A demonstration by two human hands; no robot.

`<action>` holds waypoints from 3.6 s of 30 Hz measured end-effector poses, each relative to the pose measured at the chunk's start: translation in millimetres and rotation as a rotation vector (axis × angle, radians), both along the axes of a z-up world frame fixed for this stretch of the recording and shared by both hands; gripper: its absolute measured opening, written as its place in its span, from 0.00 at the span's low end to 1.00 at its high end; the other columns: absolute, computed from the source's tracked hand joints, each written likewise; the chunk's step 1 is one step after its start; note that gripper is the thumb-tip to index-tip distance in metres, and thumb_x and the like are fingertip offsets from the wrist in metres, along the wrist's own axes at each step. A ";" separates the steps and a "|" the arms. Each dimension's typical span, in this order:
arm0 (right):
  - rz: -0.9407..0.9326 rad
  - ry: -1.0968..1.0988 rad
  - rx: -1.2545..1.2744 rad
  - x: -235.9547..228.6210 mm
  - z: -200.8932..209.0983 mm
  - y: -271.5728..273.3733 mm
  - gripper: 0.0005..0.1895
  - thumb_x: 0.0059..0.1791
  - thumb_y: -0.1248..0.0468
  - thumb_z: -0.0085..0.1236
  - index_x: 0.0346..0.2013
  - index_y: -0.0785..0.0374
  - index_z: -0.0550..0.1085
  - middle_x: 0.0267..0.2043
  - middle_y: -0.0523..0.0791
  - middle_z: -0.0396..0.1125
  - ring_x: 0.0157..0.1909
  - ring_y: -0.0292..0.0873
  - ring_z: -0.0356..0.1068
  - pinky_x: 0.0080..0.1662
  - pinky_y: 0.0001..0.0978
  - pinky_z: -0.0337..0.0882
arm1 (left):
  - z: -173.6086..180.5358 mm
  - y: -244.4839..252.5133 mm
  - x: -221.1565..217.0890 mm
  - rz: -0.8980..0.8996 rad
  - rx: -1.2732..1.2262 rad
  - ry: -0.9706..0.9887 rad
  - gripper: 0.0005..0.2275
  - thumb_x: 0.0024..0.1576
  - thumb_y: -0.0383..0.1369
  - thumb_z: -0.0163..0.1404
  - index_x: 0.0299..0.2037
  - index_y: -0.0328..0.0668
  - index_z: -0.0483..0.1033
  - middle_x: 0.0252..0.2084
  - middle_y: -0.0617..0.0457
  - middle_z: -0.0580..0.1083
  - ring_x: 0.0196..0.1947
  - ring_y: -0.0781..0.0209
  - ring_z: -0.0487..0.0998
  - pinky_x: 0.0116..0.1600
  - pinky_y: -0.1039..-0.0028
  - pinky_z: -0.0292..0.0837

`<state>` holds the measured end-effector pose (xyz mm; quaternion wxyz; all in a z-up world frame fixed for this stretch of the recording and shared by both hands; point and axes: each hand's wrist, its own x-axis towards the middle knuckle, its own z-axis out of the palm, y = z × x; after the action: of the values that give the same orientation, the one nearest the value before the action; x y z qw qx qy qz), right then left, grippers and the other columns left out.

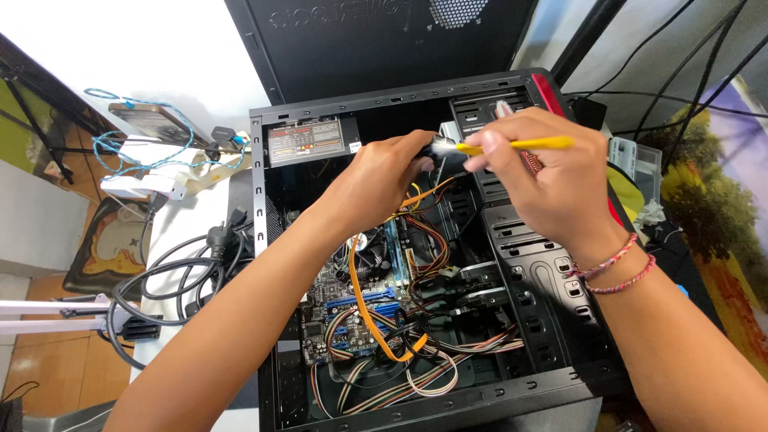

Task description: The person cleans the interior of an open desktop computer case on a desk. They unplug and lift out a bundle of cables and connectors, then scrub connectors and internal components with a yellow brush and a toothbrush, working over the motherboard area and cables.

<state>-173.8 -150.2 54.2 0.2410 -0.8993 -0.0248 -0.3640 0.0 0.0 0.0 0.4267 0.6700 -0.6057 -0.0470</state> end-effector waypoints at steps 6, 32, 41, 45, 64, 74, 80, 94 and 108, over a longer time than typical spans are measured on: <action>0.031 -0.014 0.068 -2.8 -0.1 -4.8 0.10 0.60 0.68 0.51 0.42 0.68 0.80 0.37 0.45 0.77 0.39 0.37 0.78 0.51 0.29 0.76 | 1.9 0.4 -1.5 0.007 -0.001 -0.008 0.11 0.62 0.26 0.51 0.54 0.33 0.70 0.38 0.39 0.79 0.35 0.43 0.83 0.34 0.60 0.74; 0.045 -0.036 -0.056 1.7 -2.1 3.0 0.05 0.57 0.68 0.58 0.46 0.64 0.79 0.42 0.46 0.76 0.43 0.42 0.77 0.56 0.36 0.75 | -3.4 -4.7 6.9 -0.044 0.069 0.290 0.13 0.64 0.24 0.47 0.58 0.35 0.69 0.41 0.47 0.83 0.41 0.61 0.88 0.44 0.73 0.83; 0.006 0.005 -0.033 0.5 -3.2 3.3 0.06 0.58 0.67 0.60 0.49 0.61 0.81 0.46 0.46 0.77 0.44 0.41 0.77 0.47 0.30 0.75 | 0.1 -1.2 6.7 -0.064 0.025 0.156 0.19 0.63 0.22 0.48 0.64 0.44 0.62 0.39 0.46 0.83 0.43 0.56 0.87 0.42 0.66 0.80; 0.063 0.044 0.019 0.5 -3.1 5.6 0.06 0.57 0.66 0.60 0.48 0.62 0.80 0.46 0.45 0.77 0.45 0.40 0.78 0.49 0.29 0.77 | 1.9 2.1 6.4 -0.082 0.035 0.146 0.19 0.64 0.22 0.47 0.65 0.44 0.59 0.37 0.45 0.83 0.40 0.54 0.87 0.42 0.64 0.80; 0.014 0.064 0.033 1.2 -11.2 -13.1 0.07 0.60 0.65 0.57 0.49 0.63 0.81 0.47 0.47 0.77 0.44 0.40 0.77 0.49 0.29 0.75 | -3.3 0.2 10.2 -0.099 0.053 0.262 0.17 0.66 0.23 0.45 0.64 0.42 0.60 0.36 0.48 0.84 0.39 0.59 0.89 0.46 0.70 0.84; 0.082 0.116 0.059 3.5 -3.2 -8.6 0.06 0.56 0.66 0.57 0.44 0.61 0.81 0.44 0.45 0.77 0.45 0.40 0.78 0.64 0.42 0.70 | -2.4 -0.9 11.1 -0.079 0.098 0.276 0.18 0.66 0.24 0.43 0.65 0.44 0.58 0.36 0.49 0.83 0.39 0.60 0.88 0.44 0.70 0.85; 0.068 0.046 0.017 0.9 -11.3 -17.9 0.07 0.61 0.65 0.56 0.48 0.63 0.80 0.45 0.47 0.77 0.46 0.40 0.78 0.66 0.39 0.73 | -0.9 -0.2 10.4 -0.098 0.111 0.273 0.17 0.66 0.24 0.42 0.65 0.43 0.58 0.36 0.48 0.82 0.39 0.59 0.88 0.45 0.68 0.84; 0.056 0.073 0.125 1.3 -14.7 -30.1 0.10 0.62 0.63 0.54 0.47 0.65 0.80 0.45 0.46 0.77 0.47 0.38 0.77 0.62 0.34 0.74 | 2.9 0.8 8.0 -0.120 0.084 0.183 0.16 0.65 0.22 0.45 0.62 0.42 0.58 0.40 0.43 0.83 0.43 0.55 0.87 0.43 0.66 0.81; 0.041 0.158 0.490 4.9 -18.5 -37.3 0.18 0.62 0.59 0.47 0.45 0.72 0.78 0.41 0.47 0.76 0.42 0.37 0.78 0.49 0.29 0.79 | 15.5 2.0 -1.4 -0.012 0.258 0.109 0.15 0.64 0.28 0.49 0.59 0.50 0.61 0.45 0.33 0.80 0.22 0.49 0.85 0.28 0.62 0.75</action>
<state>-168.9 -187.5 35.6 0.4602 -0.8391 0.0647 -0.2827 -1.4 2.0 15.5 0.3689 0.7121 -0.5746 -0.1636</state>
